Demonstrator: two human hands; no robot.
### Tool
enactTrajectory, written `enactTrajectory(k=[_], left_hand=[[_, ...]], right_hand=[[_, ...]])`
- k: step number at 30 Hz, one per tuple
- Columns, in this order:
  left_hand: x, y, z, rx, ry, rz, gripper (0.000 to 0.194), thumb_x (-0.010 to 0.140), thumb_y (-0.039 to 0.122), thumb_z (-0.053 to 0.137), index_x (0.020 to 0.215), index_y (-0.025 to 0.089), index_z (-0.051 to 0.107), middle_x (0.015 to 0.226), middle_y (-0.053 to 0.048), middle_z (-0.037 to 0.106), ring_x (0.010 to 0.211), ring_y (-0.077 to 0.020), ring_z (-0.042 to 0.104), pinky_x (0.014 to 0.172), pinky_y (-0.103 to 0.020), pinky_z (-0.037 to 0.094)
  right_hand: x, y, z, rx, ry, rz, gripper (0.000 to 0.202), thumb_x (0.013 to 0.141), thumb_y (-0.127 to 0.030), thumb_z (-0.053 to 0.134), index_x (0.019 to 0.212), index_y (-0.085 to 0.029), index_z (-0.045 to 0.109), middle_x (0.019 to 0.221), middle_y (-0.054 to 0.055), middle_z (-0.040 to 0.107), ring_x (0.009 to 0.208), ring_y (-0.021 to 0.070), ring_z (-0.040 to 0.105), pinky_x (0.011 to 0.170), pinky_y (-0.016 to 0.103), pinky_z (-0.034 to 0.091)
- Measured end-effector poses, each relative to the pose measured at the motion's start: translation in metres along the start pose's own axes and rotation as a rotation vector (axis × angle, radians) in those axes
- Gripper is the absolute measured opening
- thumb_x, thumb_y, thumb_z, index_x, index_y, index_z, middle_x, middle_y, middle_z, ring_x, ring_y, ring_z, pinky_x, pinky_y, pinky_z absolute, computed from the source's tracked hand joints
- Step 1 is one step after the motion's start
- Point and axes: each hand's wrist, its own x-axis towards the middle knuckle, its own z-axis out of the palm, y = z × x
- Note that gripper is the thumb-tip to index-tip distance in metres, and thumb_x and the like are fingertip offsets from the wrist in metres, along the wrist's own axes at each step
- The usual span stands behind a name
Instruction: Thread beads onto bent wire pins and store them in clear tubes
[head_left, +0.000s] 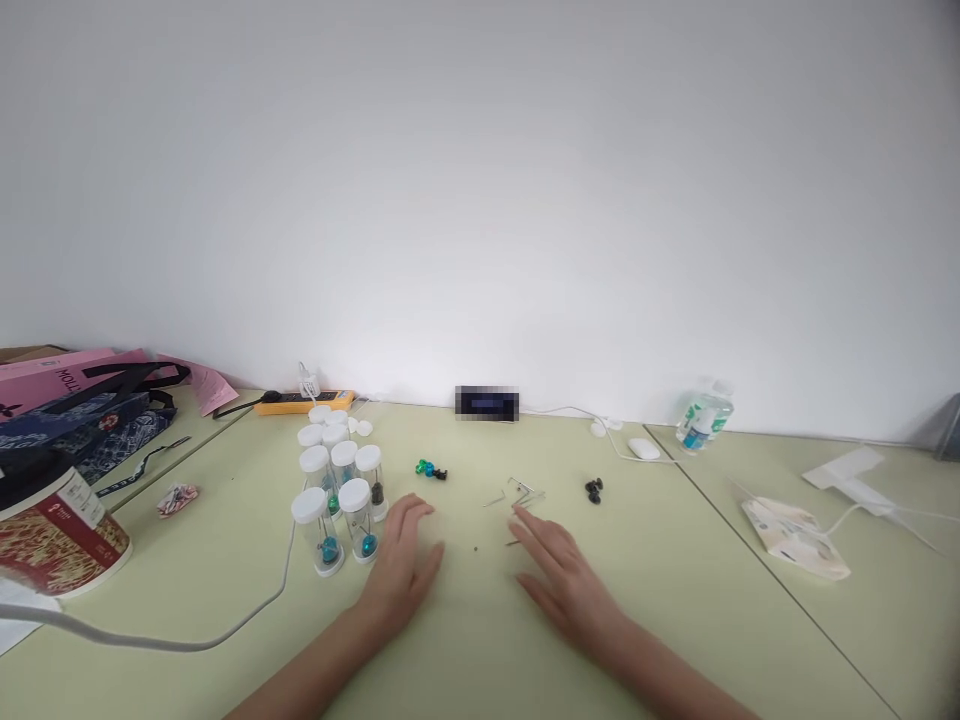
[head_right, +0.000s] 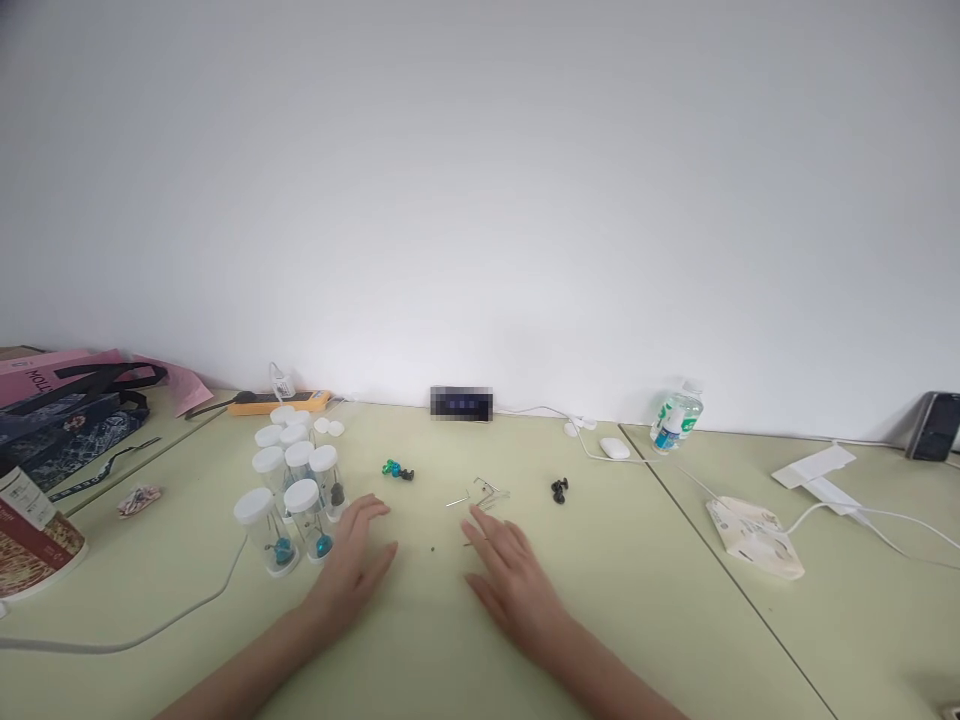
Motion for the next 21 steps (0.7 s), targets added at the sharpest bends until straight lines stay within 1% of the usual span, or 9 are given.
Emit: enactTrajectory(k=[3, 6, 8, 10, 13, 15, 16, 19, 21], left_hand=[[0.005, -0.015, 0.005, -0.005, -0.011, -0.159, 0.041, 0.088, 0.030, 0.041, 0.127, 0.018, 0.035, 0.134, -0.016, 0.034, 0.130, -0.0283, 0.029, 0.103, -0.052, 0.030], [0.008, -0.023, 0.011, 0.007, -0.053, -0.204, 0.049, 0.088, 0.035, 0.041, 0.134, 0.020, 0.029, 0.144, -0.015, 0.024, 0.137, -0.0287, 0.016, 0.105, -0.053, 0.026], [0.013, -0.026, 0.014, 0.022, -0.067, -0.202, 0.052, 0.088, 0.038, 0.040, 0.136, 0.022, 0.026, 0.147, -0.013, 0.018, 0.138, -0.0282, 0.009, 0.107, -0.053, 0.023], [0.021, -0.029, 0.017, 0.041, -0.050, -0.216, 0.054, 0.088, 0.039, 0.039, 0.137, 0.021, 0.024, 0.148, -0.013, 0.014, 0.139, -0.0285, 0.004, 0.108, -0.054, 0.019], [0.041, -0.038, 0.023, 0.078, 0.036, -0.263, 0.057, 0.089, 0.041, 0.037, 0.137, 0.013, 0.023, 0.147, -0.020, 0.010, 0.138, -0.0310, 0.003, 0.108, -0.054, 0.017], [0.056, -0.047, 0.028, 0.098, 0.109, -0.292, 0.059, 0.088, 0.041, 0.038, 0.135, 0.009, 0.023, 0.146, -0.022, 0.010, 0.138, -0.0321, 0.004, 0.108, -0.053, 0.016], [0.063, -0.051, 0.030, 0.104, 0.145, -0.307, 0.059, 0.088, 0.040, 0.038, 0.135, 0.009, 0.023, 0.145, -0.022, 0.010, 0.138, -0.0324, 0.005, 0.108, -0.052, 0.017], [0.081, -0.062, 0.038, 0.163, 0.219, -0.310, 0.057, 0.086, 0.038, 0.043, 0.133, 0.009, 0.028, 0.144, -0.022, 0.015, 0.137, -0.0340, 0.007, 0.107, -0.053, 0.020], [0.092, -0.067, 0.042, 0.215, 0.270, -0.319, 0.057, 0.084, 0.037, 0.045, 0.130, 0.005, 0.032, 0.142, -0.024, 0.018, 0.136, -0.0356, 0.009, 0.107, -0.052, 0.020]], right_hand=[[-0.034, 0.022, -0.005, -0.148, -0.033, 0.126, 0.057, 0.092, -0.038, 0.037, 0.144, -0.028, 0.016, 0.149, 0.003, 0.021, 0.136, 0.0260, 0.021, 0.107, 0.049, 0.024], [-0.050, 0.032, -0.005, -0.210, -0.071, 0.227, 0.065, 0.089, -0.048, 0.037, 0.145, -0.028, 0.010, 0.151, 0.004, 0.009, 0.137, 0.0290, 0.011, 0.107, 0.052, 0.021], [-0.050, 0.033, -0.005, -0.211, -0.107, 0.251, 0.067, 0.089, -0.051, 0.036, 0.145, -0.028, 0.007, 0.152, 0.003, 0.004, 0.138, 0.0291, 0.006, 0.108, 0.052, 0.021], [-0.045, 0.031, -0.004, -0.199, -0.144, 0.251, 0.066, 0.089, -0.053, 0.033, 0.145, -0.029, 0.005, 0.152, 0.001, 0.002, 0.138, 0.0284, 0.003, 0.108, 0.051, 0.020], [-0.035, 0.028, -0.003, -0.183, -0.170, 0.247, 0.064, 0.090, -0.053, 0.029, 0.144, -0.030, 0.003, 0.152, 0.001, 0.000, 0.138, 0.0276, 0.001, 0.108, 0.052, 0.018], [-0.030, 0.028, -0.001, -0.175, -0.169, 0.251, 0.064, 0.091, -0.053, 0.029, 0.144, -0.030, 0.003, 0.152, 0.001, -0.001, 0.138, 0.0275, 0.000, 0.109, 0.052, 0.017], [-0.028, 0.028, -0.001, -0.171, -0.168, 0.254, 0.064, 0.091, -0.053, 0.028, 0.144, -0.030, 0.003, 0.152, 0.001, -0.001, 0.138, 0.0276, -0.001, 0.109, 0.052, 0.017], [-0.027, 0.029, 0.001, -0.160, -0.176, 0.260, 0.064, 0.090, -0.054, 0.028, 0.144, -0.030, 0.003, 0.152, 0.001, 0.000, 0.138, 0.0277, -0.002, 0.109, 0.052, 0.016], [-0.028, 0.030, 0.002, -0.154, -0.184, 0.265, 0.064, 0.090, -0.055, 0.028, 0.144, -0.030, 0.002, 0.152, 0.001, 0.000, 0.138, 0.0274, -0.002, 0.109, 0.052, 0.016]])
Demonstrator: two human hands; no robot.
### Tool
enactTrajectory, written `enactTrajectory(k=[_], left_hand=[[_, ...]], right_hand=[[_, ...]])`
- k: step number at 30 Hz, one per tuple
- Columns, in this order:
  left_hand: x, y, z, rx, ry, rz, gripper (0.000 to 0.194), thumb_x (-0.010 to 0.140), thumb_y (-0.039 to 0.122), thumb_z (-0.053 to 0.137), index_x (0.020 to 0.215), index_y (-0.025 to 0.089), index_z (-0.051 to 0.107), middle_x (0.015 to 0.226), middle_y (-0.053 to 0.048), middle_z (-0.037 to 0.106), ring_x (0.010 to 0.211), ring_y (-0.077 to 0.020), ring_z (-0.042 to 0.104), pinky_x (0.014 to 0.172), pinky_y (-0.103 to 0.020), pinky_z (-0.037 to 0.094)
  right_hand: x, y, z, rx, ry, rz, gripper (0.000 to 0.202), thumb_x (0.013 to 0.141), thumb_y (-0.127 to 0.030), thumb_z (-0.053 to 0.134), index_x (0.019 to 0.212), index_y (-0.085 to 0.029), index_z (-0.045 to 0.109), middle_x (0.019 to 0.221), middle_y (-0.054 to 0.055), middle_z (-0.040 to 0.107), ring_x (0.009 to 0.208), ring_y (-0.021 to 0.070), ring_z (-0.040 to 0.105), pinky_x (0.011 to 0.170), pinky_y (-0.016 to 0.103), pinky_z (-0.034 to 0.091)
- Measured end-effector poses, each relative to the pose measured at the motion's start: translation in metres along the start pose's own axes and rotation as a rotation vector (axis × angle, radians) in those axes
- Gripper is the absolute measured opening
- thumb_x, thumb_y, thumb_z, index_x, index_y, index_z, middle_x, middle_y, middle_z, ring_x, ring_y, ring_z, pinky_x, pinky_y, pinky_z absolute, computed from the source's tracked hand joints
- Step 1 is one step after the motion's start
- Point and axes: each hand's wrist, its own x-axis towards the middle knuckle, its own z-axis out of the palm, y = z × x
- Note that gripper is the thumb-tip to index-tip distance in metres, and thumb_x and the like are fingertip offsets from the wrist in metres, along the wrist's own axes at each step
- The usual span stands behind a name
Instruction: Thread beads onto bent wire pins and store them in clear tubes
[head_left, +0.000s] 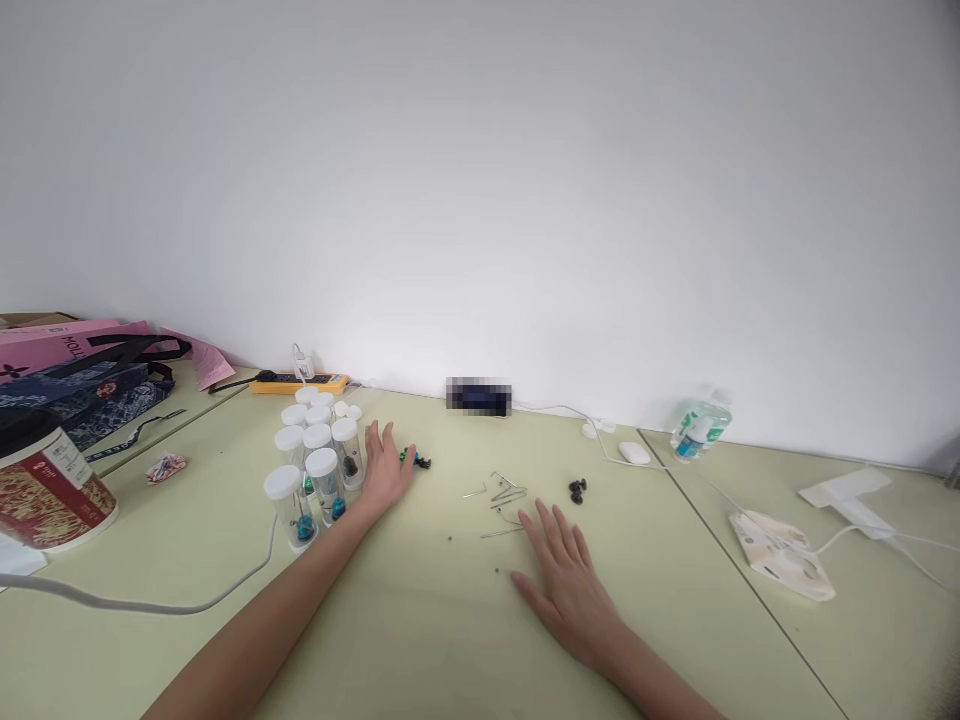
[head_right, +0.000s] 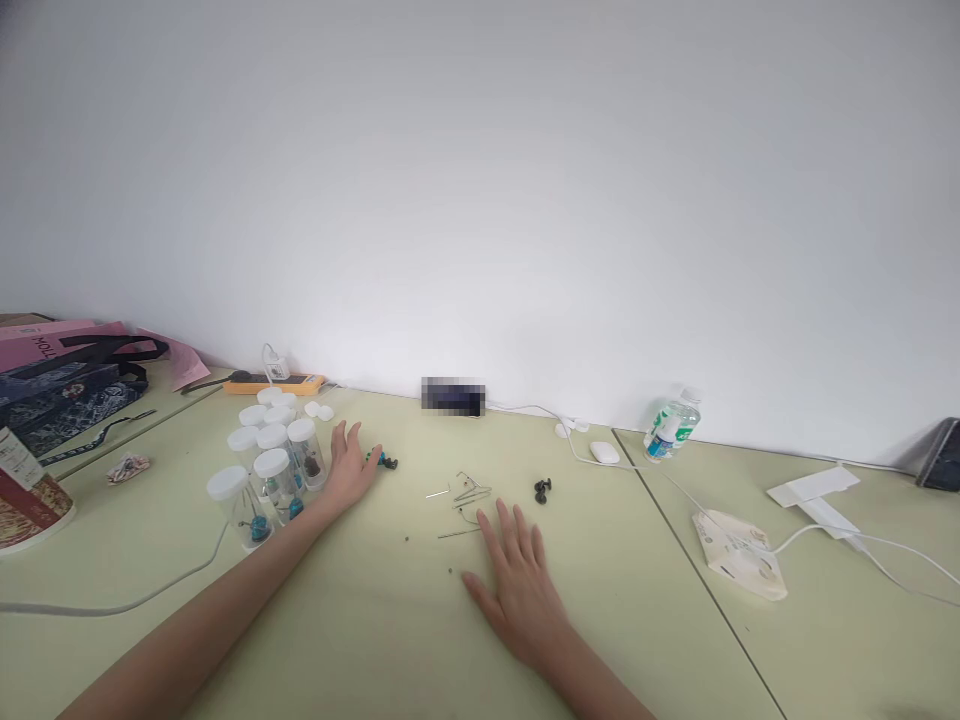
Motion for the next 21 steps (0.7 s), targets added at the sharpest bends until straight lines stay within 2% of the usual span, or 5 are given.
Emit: enactTrajectory(k=[5, 10, 15, 21], left_hand=[[0.025, 0.004, 0.007, 0.040, 0.123, -0.064, 0.044, 0.090, 0.029, 0.034, 0.128, 0.006, 0.034, 0.142, -0.023, 0.020, 0.137, -0.0312, 0.010, 0.108, -0.050, 0.021], [0.056, 0.004, 0.012, 0.111, 0.264, -0.220, 0.043, 0.090, 0.024, 0.026, 0.128, 0.004, 0.034, 0.142, -0.023, 0.022, 0.137, -0.0288, 0.009, 0.109, -0.048, 0.017], [0.080, -0.002, 0.018, 0.183, 0.272, -0.322, 0.046, 0.086, 0.023, 0.032, 0.128, 0.004, 0.037, 0.144, -0.021, 0.024, 0.137, -0.0307, 0.010, 0.109, -0.051, 0.013], [0.099, -0.011, 0.016, 0.252, 0.256, -0.422, 0.055, 0.078, 0.018, 0.041, 0.131, 0.003, 0.035, 0.148, -0.022, 0.011, 0.137, -0.0359, -0.003, 0.104, -0.056, 0.019]], right_hand=[[0.000, 0.000, 0.000, 0.011, -0.005, 0.008, 0.066, 0.090, -0.055, 0.027, 0.144, -0.029, 0.000, 0.152, 0.001, 0.000, 0.138, 0.0263, -0.002, 0.110, 0.050, 0.015], [0.003, 0.001, 0.002, 0.013, 0.013, 0.033, 0.066, 0.090, -0.054, 0.028, 0.145, -0.028, 0.002, 0.152, 0.001, 0.001, 0.138, 0.0261, -0.001, 0.110, 0.049, 0.016], [0.003, 0.002, 0.005, 0.004, 0.028, 0.043, 0.065, 0.090, -0.054, 0.028, 0.145, -0.028, 0.004, 0.152, 0.001, 0.002, 0.138, 0.0262, 0.000, 0.110, 0.049, 0.018], [0.003, 0.004, 0.008, 0.011, 0.036, 0.048, 0.064, 0.090, -0.053, 0.031, 0.144, -0.030, 0.005, 0.152, 0.000, 0.004, 0.138, 0.0264, 0.002, 0.110, 0.049, 0.019]])
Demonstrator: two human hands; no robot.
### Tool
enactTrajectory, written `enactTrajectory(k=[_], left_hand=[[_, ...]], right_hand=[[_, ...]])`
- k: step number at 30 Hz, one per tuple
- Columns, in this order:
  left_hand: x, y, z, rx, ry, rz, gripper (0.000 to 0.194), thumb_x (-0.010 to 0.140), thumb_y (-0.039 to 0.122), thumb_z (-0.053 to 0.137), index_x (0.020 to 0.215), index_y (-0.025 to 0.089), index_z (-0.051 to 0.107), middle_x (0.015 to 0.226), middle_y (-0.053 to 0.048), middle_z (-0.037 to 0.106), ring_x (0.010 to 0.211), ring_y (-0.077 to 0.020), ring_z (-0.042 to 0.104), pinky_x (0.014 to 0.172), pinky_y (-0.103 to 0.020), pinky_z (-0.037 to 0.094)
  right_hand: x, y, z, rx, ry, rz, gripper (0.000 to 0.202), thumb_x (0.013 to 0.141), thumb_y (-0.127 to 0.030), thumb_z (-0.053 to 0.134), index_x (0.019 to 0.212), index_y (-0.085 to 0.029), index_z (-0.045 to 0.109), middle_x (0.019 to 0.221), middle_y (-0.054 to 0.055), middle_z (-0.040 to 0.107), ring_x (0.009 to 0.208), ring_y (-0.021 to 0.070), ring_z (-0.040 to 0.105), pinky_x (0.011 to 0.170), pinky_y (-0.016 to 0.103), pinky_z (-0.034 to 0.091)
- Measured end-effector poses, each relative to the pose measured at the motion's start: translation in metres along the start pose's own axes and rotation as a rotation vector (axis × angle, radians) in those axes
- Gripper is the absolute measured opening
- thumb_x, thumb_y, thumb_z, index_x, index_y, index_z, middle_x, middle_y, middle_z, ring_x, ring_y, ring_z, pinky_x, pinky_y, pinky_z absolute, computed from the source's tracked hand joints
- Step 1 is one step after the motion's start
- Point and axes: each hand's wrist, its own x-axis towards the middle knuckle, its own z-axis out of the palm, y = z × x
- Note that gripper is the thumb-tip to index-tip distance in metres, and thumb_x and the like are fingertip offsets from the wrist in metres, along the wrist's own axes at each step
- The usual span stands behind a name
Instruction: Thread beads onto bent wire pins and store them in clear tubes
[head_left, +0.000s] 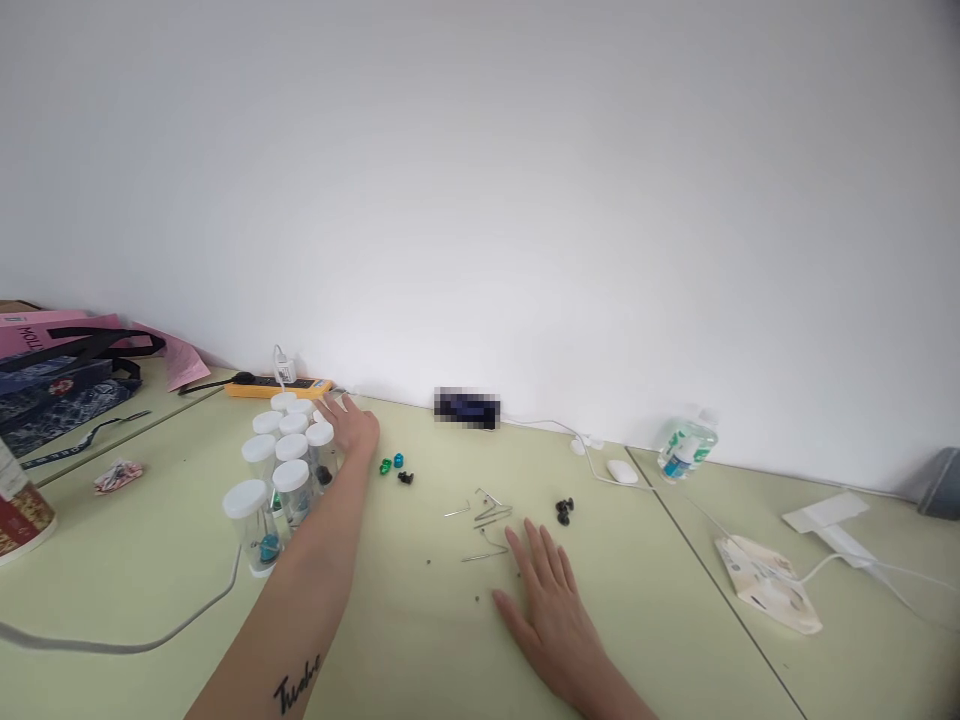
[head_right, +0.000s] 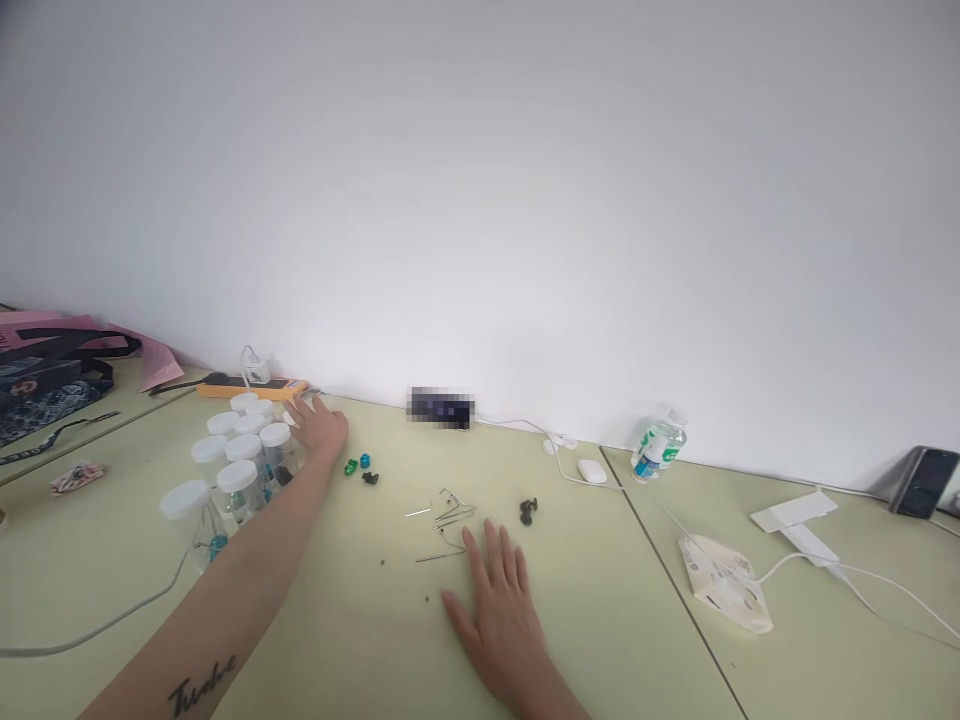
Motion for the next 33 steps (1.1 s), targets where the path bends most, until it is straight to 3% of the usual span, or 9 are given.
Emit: enactTrajectory(k=[3, 7, 11, 15, 19, 24, 33], left_hand=[[0.012, -0.002, 0.004, 0.044, 0.000, -0.034, 0.063, 0.074, 0.019, 0.047, 0.133, 0.004, 0.031, 0.148, -0.024, 0.005, 0.136, -0.0400, -0.005, 0.104, -0.060, 0.011], [0.031, -0.004, 0.013, 0.163, -0.059, -0.168, 0.076, 0.068, 0.027, 0.053, 0.136, 0.007, 0.027, 0.146, -0.026, 0.011, 0.131, -0.0476, 0.011, 0.097, -0.063, 0.020], [0.050, -0.005, 0.018, 0.226, -0.135, -0.197, 0.076, 0.061, 0.033, 0.059, 0.129, 0.005, 0.039, 0.143, -0.028, 0.018, 0.125, -0.0542, 0.018, 0.092, -0.068, 0.019], [0.055, -0.002, 0.017, 0.265, -0.194, -0.153, 0.071, 0.061, 0.043, 0.059, 0.122, 0.008, 0.049, 0.139, -0.028, 0.024, 0.121, -0.0550, 0.024, 0.089, -0.070, 0.019], [0.040, 0.008, 0.018, 0.279, -0.272, -0.048, 0.068, 0.067, 0.052, 0.051, 0.123, 0.014, 0.049, 0.137, -0.026, 0.027, 0.119, -0.0506, 0.029, 0.087, -0.070, 0.020], [0.007, 0.027, 0.024, 0.265, -0.356, 0.046, 0.071, 0.070, 0.059, 0.047, 0.130, 0.021, 0.044, 0.128, -0.025, 0.041, 0.120, -0.0465, 0.031, 0.087, -0.070, 0.020], [-0.055, 0.049, 0.012, 0.250, -0.360, 0.162, 0.065, 0.074, 0.052, 0.047, 0.132, 0.022, 0.042, 0.138, -0.024, 0.033, 0.125, -0.0455, 0.026, 0.093, -0.068, 0.014]], right_hand=[[0.000, 0.000, -0.001, 0.017, 0.003, 0.005, 0.064, 0.090, -0.052, 0.031, 0.144, -0.031, 0.005, 0.152, 0.001, 0.004, 0.138, 0.0271, 0.002, 0.109, 0.050, 0.020], [0.001, -0.001, -0.005, 0.041, -0.024, 0.000, 0.062, 0.091, -0.052, 0.030, 0.144, -0.032, 0.004, 0.152, 0.000, 0.003, 0.138, 0.0274, 0.002, 0.109, 0.052, 0.020], [0.002, -0.001, -0.006, 0.049, -0.044, 0.002, 0.061, 0.091, -0.052, 0.028, 0.144, -0.033, 0.005, 0.152, 0.000, 0.003, 0.138, 0.0270, 0.002, 0.109, 0.052, 0.019], [0.002, 0.000, -0.006, 0.050, -0.051, 0.002, 0.061, 0.091, -0.053, 0.028, 0.144, -0.033, 0.006, 0.152, 0.000, 0.004, 0.138, 0.0272, 0.003, 0.109, 0.053, 0.019], [0.002, 0.000, -0.005, 0.049, -0.055, 0.005, 0.061, 0.091, -0.053, 0.028, 0.144, -0.033, 0.006, 0.152, 0.001, 0.005, 0.138, 0.0265, 0.003, 0.109, 0.052, 0.018], [0.001, -0.002, -0.006, 0.056, -0.053, 0.016, 0.061, 0.091, -0.054, 0.027, 0.144, -0.032, 0.008, 0.152, 0.002, 0.007, 0.138, 0.0259, 0.002, 0.110, 0.050, 0.016], [0.002, -0.003, -0.006, 0.085, -0.062, 0.037, 0.061, 0.089, -0.057, 0.026, 0.144, -0.032, 0.014, 0.151, 0.003, 0.011, 0.138, 0.0260, 0.002, 0.110, 0.048, 0.013]])
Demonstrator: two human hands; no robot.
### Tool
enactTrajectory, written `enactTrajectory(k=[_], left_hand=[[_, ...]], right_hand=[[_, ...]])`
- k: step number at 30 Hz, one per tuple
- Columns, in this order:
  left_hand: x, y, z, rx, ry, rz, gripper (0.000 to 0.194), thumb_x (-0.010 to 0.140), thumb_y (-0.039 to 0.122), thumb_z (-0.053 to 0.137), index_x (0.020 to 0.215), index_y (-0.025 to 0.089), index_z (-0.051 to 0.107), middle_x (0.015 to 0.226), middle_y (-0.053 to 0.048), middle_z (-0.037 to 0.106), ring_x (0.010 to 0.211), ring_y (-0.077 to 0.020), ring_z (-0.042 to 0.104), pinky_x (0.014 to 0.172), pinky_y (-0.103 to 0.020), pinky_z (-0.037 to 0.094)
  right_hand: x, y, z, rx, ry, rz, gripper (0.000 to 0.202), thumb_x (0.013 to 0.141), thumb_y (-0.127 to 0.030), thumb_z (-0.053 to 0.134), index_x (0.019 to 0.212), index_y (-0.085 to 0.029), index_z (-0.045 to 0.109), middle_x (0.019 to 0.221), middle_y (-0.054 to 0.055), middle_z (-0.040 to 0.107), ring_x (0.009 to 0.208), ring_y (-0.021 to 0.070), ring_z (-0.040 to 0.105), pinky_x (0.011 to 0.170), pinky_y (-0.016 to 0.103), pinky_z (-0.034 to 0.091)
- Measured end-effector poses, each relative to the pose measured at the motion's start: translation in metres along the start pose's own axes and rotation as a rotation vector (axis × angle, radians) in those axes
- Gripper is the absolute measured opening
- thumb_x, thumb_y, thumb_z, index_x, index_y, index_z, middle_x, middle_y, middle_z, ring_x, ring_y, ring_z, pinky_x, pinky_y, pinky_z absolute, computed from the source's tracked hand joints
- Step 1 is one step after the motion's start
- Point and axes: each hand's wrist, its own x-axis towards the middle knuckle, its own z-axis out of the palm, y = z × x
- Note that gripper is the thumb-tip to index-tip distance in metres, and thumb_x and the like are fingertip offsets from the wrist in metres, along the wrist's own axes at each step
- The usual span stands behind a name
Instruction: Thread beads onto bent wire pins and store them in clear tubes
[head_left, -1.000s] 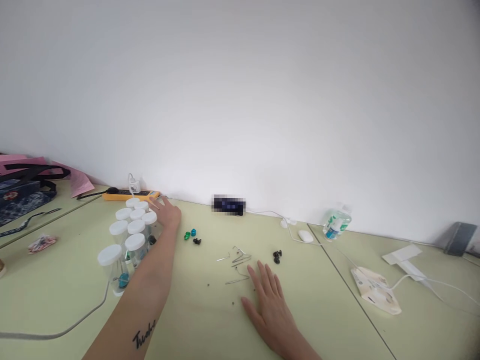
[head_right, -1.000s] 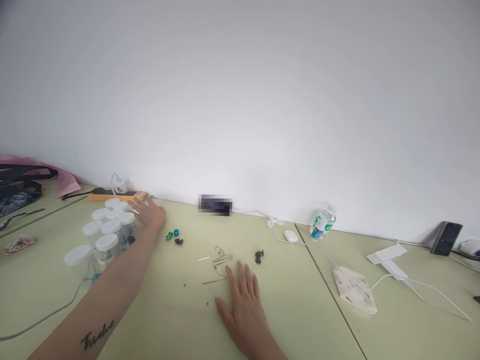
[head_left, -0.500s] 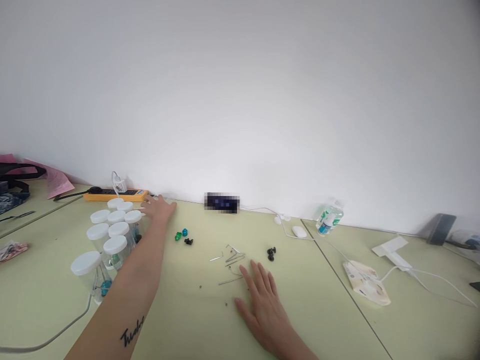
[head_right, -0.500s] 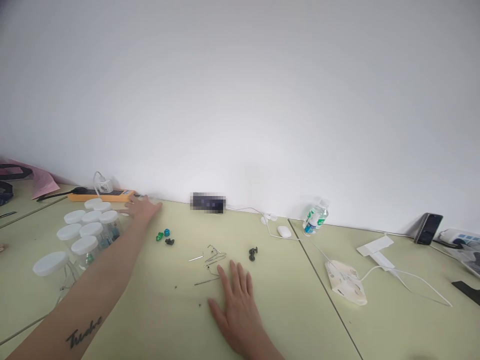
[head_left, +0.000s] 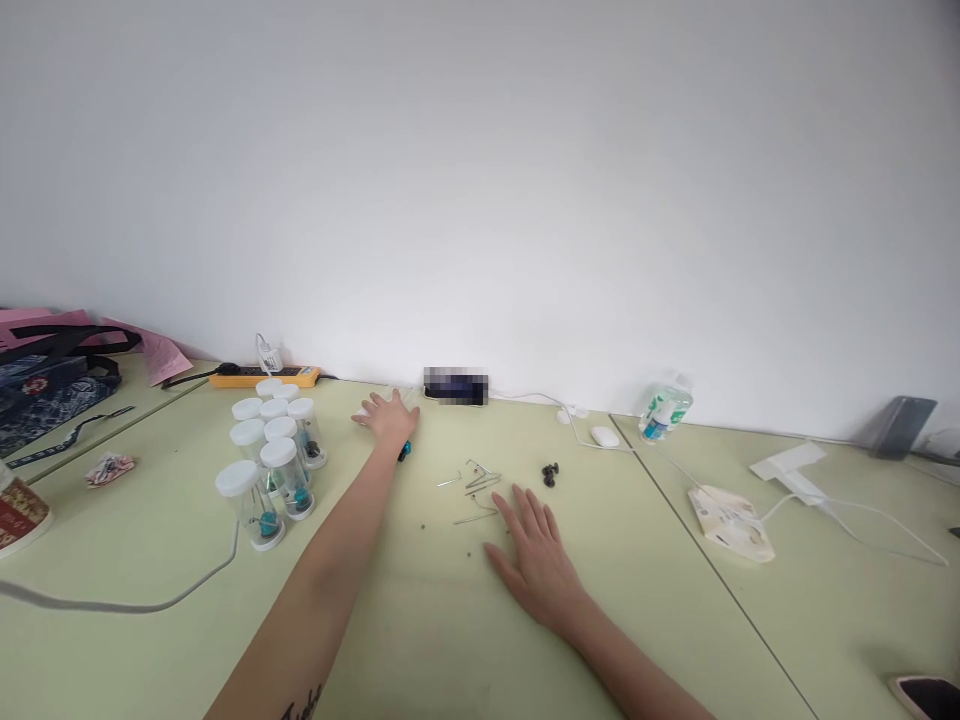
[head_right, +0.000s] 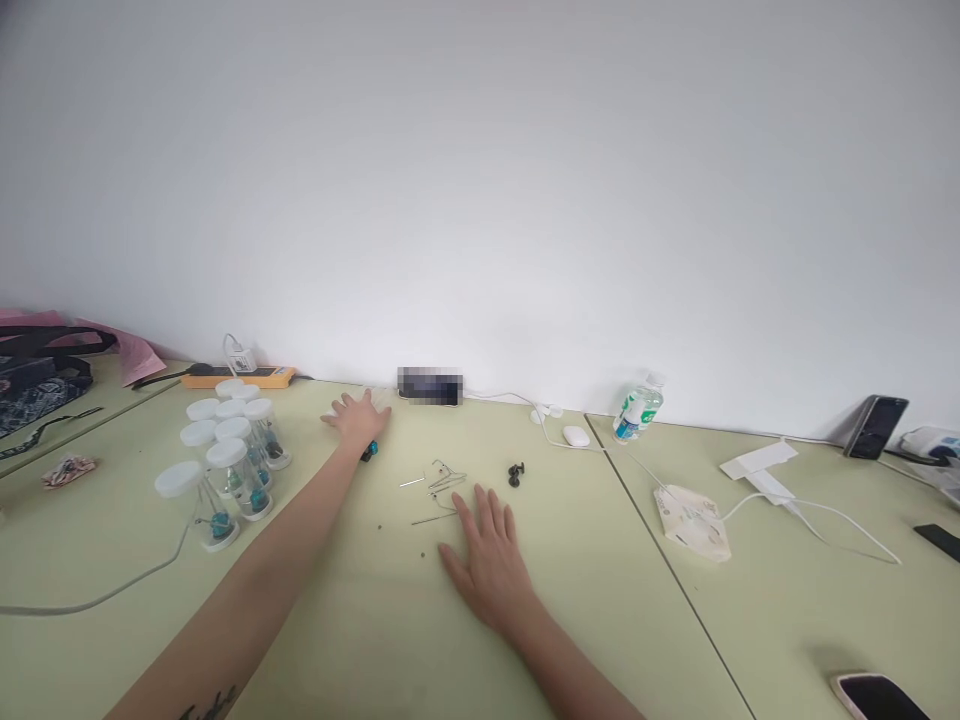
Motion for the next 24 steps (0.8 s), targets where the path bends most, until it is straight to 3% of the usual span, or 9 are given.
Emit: enactTrajectory(k=[5, 9, 13, 18, 21, 24], left_hand=[[-0.012, 0.010, -0.006, -0.024, -0.031, 0.006, 0.069, 0.076, 0.054, 0.045, 0.136, 0.021, 0.035, 0.141, -0.025, 0.028, 0.129, -0.0470, 0.019, 0.092, -0.070, 0.015], [-0.024, 0.006, -0.019, -0.034, -0.031, 0.072, 0.068, 0.079, 0.057, 0.038, 0.137, 0.021, 0.033, 0.144, -0.024, 0.022, 0.131, -0.0472, 0.014, 0.090, -0.071, 0.018], [-0.053, -0.020, -0.030, -0.028, 0.015, 0.234, 0.059, 0.083, 0.053, 0.035, 0.135, 0.025, 0.034, 0.147, -0.016, 0.018, 0.135, -0.0367, 0.011, 0.100, -0.062, 0.016], [-0.093, -0.070, -0.026, -0.079, 0.005, 0.433, 0.057, 0.086, 0.051, 0.032, 0.137, 0.025, 0.030, 0.149, -0.016, 0.012, 0.135, -0.0404, 0.007, 0.097, -0.065, 0.018], [-0.100, -0.089, -0.022, -0.137, -0.072, 0.470, 0.064, 0.086, 0.050, 0.036, 0.141, 0.020, 0.023, 0.149, -0.019, 0.007, 0.134, -0.0429, 0.007, 0.101, -0.059, 0.020], [-0.099, -0.091, -0.022, -0.168, -0.072, 0.527, 0.060, 0.087, 0.044, 0.039, 0.139, 0.018, 0.028, 0.147, -0.018, 0.010, 0.134, -0.0416, 0.008, 0.102, -0.054, 0.022]], right_hand=[[-0.001, 0.001, 0.000, 0.010, 0.022, -0.003, 0.061, 0.090, -0.057, 0.026, 0.143, -0.030, 0.016, 0.151, 0.004, 0.013, 0.138, 0.0263, 0.005, 0.110, 0.048, 0.014], [0.000, 0.002, 0.001, 0.016, 0.027, -0.012, 0.060, 0.090, -0.056, 0.026, 0.143, -0.029, 0.016, 0.151, 0.004, 0.013, 0.138, 0.0265, 0.007, 0.109, 0.049, 0.015], [0.001, 0.002, 0.001, 0.012, 0.001, -0.044, 0.060, 0.090, -0.056, 0.025, 0.144, -0.031, 0.014, 0.151, 0.003, 0.011, 0.138, 0.0270, 0.007, 0.109, 0.051, 0.013], [0.001, 0.001, -0.001, 0.002, -0.039, -0.069, 0.060, 0.090, -0.057, 0.023, 0.144, -0.034, 0.010, 0.152, 0.003, 0.008, 0.138, 0.0274, 0.006, 0.108, 0.054, 0.011], [0.002, 0.000, -0.001, -0.003, -0.054, -0.067, 0.061, 0.090, -0.058, 0.023, 0.144, -0.033, 0.009, 0.152, 0.003, 0.007, 0.138, 0.0272, 0.004, 0.109, 0.053, 0.009], [0.005, -0.002, -0.001, -0.005, -0.068, -0.061, 0.061, 0.089, -0.059, 0.022, 0.144, -0.033, 0.011, 0.152, 0.003, 0.007, 0.138, 0.0271, 0.002, 0.109, 0.053, 0.008]])
